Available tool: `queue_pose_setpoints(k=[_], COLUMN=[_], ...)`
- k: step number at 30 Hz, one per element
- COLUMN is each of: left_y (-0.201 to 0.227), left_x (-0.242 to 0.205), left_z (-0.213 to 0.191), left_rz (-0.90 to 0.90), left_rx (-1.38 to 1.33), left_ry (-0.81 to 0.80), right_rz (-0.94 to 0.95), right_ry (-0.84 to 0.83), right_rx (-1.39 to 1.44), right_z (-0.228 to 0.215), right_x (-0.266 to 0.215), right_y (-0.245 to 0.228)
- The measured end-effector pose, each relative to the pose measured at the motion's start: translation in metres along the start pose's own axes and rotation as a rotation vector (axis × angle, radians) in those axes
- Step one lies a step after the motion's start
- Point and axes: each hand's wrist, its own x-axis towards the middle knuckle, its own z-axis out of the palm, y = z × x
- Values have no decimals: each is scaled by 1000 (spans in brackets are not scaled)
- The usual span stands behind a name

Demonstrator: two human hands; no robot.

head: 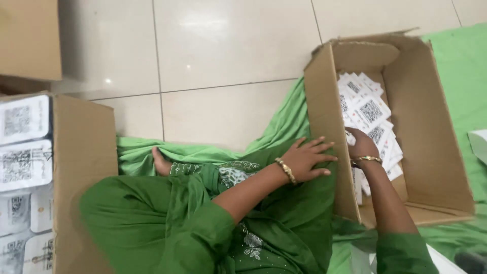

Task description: The person packs electronic components (JioAirFiber boxes) into cardboard boxes and organizes small information sheets.

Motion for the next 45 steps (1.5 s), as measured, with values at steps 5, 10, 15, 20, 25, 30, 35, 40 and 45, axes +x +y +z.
queue_pose_setpoints(k=[5,10,15,20,25,30,35,40,45], left_y=[-79,-101,-45,-51,-71,-115,-145,-172,-199], left_x=[-121,-259,-384,-485,-494,-490,-468,-456,-459], left_z=[-50,-122,-201,-181,-157,-204,-261,-277,-265], left_rz=[-299,-630,-988,-1367,-1444,-1317,-1569,-1896,-1855], left_rx=[-102,71,148,749,492,524,484,80,143], left_ry=[-69,297,810,897,887,966,614,630,617], right_rz=[-101,-36,-284,-375,-672,-548,-869,-617,-691], right_ry=[153,188,282,194,196,-302,-236,-260,-284], right_rx=[320,522,-137,-349,-214,89,252,127,97], right_z=[-55,-74,-41,-46,-9,-3,82,57,73], right_x=[-34,-46,-32,-4,0,-102,-71,-90,-77], right_y=[-49,-113,-98,-117,-161,-320,-317,-339,-339])
